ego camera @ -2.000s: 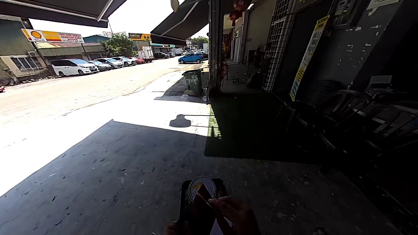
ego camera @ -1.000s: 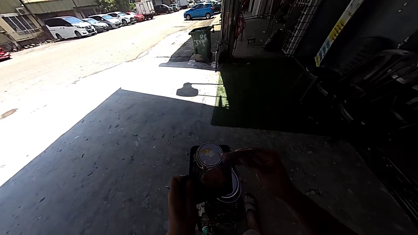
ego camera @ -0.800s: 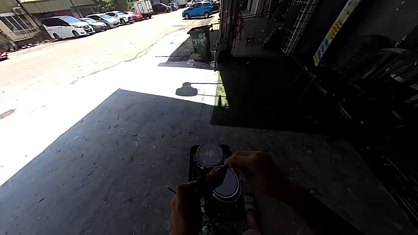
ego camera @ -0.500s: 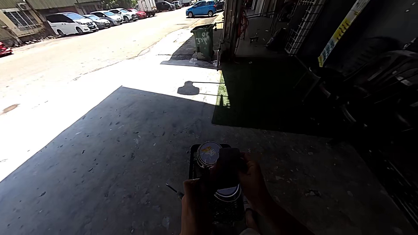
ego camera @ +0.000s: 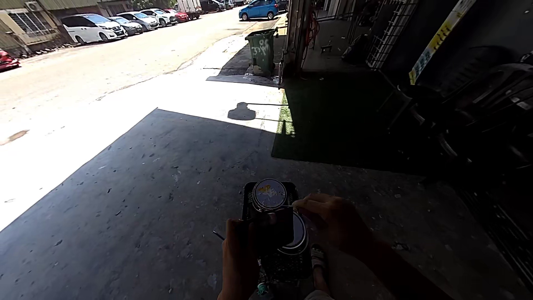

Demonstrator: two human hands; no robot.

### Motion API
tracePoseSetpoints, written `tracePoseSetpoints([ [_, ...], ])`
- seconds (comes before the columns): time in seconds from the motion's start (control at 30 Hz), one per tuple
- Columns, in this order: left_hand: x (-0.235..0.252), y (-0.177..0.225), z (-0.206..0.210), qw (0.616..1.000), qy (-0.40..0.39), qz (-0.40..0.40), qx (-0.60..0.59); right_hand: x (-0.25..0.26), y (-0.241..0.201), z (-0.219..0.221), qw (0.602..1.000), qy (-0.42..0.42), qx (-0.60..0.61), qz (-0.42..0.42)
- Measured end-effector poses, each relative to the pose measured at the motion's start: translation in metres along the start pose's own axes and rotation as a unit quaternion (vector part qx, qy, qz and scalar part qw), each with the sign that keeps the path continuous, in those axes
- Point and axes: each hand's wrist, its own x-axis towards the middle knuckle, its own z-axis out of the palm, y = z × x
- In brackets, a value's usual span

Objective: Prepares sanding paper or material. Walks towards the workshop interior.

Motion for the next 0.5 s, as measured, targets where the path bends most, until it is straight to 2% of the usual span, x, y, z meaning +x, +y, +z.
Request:
tracePoseSetpoints([
  [0.07, -0.006, 0.004, 0.012, 0.998, 0.035, -0.031, -0.044, 0.000, -0.013, 0.011, 0.996, 0.078, -0.016, 0.040],
  [0.2, -0.012, 0.015, 0.026, 0.993, 0.078, -0.069, -0.060, -0.029, -0.053, 0.044, 0.989, 0.094, 0.108, -0.037],
  [0.3, -0.013, 0.017, 0.025, 0.991, 0.096, -0.073, -0.058, -0.026, -0.045, 0.042, 0.980, 0.172, 0.101, -0.015],
  [0.43, -0.014, 0.030, 0.031, 0.989, 0.104, -0.080, -0.067, -0.033, -0.054, 0.043, 0.986, 0.133, 0.095, -0.035],
  [0.5, -0.012, 0.029, 0.030, 0.989, 0.108, -0.078, -0.067, -0.026, -0.046, 0.037, 0.982, 0.163, 0.090, -0.025],
])
